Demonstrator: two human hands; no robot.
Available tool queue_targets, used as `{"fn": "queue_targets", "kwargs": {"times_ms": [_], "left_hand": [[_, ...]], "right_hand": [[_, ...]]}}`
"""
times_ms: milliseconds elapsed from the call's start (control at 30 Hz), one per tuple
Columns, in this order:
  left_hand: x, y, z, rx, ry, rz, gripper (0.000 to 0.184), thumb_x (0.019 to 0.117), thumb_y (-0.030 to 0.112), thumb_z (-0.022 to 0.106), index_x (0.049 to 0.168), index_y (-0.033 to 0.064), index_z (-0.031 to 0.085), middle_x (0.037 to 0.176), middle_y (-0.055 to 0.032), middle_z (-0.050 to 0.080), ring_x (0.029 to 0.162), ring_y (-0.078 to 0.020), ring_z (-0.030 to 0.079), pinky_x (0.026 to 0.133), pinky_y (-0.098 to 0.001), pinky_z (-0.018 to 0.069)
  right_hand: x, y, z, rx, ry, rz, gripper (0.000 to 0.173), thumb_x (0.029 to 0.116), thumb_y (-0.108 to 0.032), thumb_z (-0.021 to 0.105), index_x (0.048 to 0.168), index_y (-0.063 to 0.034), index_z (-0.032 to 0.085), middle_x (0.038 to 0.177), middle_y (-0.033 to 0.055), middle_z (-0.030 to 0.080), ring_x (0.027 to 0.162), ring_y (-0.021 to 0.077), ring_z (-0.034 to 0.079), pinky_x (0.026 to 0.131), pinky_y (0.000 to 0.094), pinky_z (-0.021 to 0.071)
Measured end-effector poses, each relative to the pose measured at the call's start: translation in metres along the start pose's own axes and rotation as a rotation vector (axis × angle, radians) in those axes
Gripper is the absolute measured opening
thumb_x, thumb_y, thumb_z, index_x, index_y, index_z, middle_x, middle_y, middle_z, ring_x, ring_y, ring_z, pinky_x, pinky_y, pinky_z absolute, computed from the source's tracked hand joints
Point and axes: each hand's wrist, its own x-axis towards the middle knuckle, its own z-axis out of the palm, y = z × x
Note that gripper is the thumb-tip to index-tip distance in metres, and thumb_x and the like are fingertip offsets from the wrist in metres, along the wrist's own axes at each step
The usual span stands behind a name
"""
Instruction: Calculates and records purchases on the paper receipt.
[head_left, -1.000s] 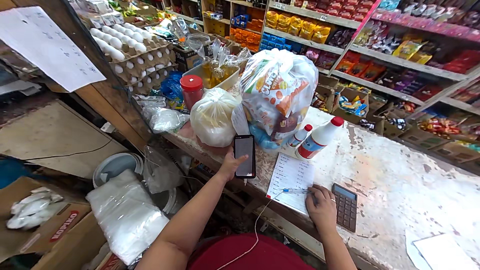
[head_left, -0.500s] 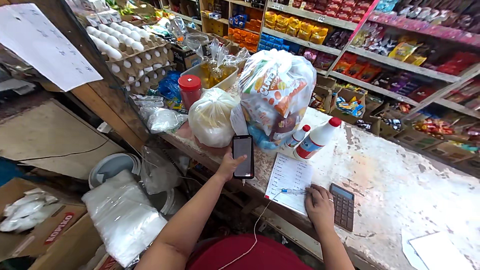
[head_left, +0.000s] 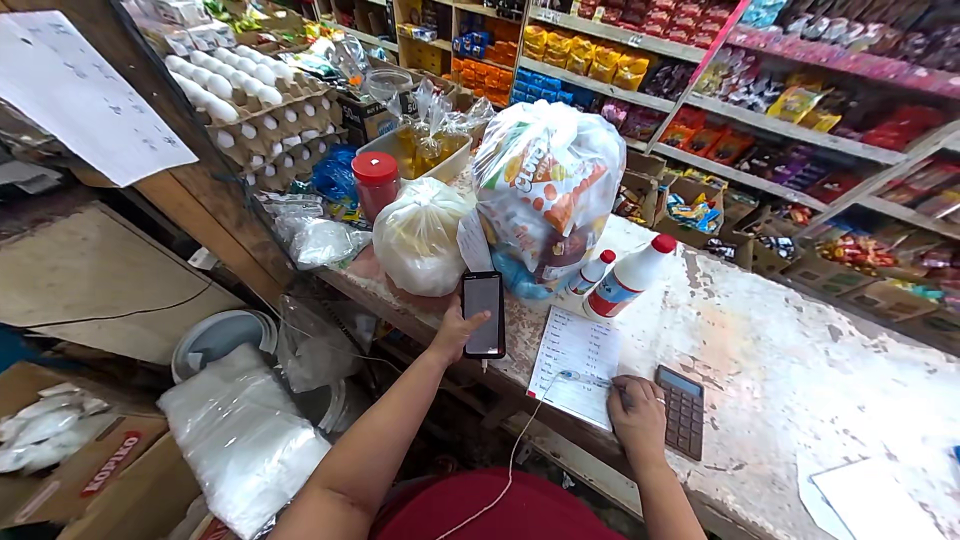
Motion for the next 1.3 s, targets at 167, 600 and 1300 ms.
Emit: {"fn": "queue_targets", "kwargs": {"times_ms": [167,600,1300], "left_hand": [[0.0,0.0,0.0,0.01,0.005,0.005,0.072,0.0933,-0.001,0.069,0.154,0.0028,0.03,0.139,-0.0173,0.057,0.119,-0.0187,0.063,0.101,-0.0359,0.0536],[-0.003,0.001,0.0,0.011,-0.003,0.016,0.07,0.0947,0.0,0.067,0.153,0.0033,0.03,0.139,-0.0168,0.056,0.12,-0.0185,0.062,0.101,-0.0356,0.0531],[-0.006,-0.005,0.002,0.079,0.016,0.066,0.071,0.0936,0.003,0.067,0.153,-0.0029,0.029,0.134,-0.0192,0.06,0.112,-0.0192,0.067,0.095,-0.0358,0.0591]], "right_hand": [[0.0,-0.001,-0.001,-0.028,-0.035,0.023,0.032,0.0921,-0.013,0.051,0.11,0.0,0.075,0.113,0.0245,0.07,0.115,0.0501,0.061,0.093,0.0626,0.0474],[-0.001,-0.009,-0.009,-0.079,0.054,0.114,0.016,0.084,-0.009,0.063,0.093,-0.0003,0.074,0.111,0.0283,0.065,0.114,0.0535,0.057,0.095,0.0682,0.0427],[-0.006,-0.006,-0.016,0.095,0.043,0.152,0.031,0.0991,-0.01,0.051,0.119,0.0036,0.071,0.116,0.0255,0.07,0.112,0.0437,0.067,0.096,0.0587,0.0522]]}}
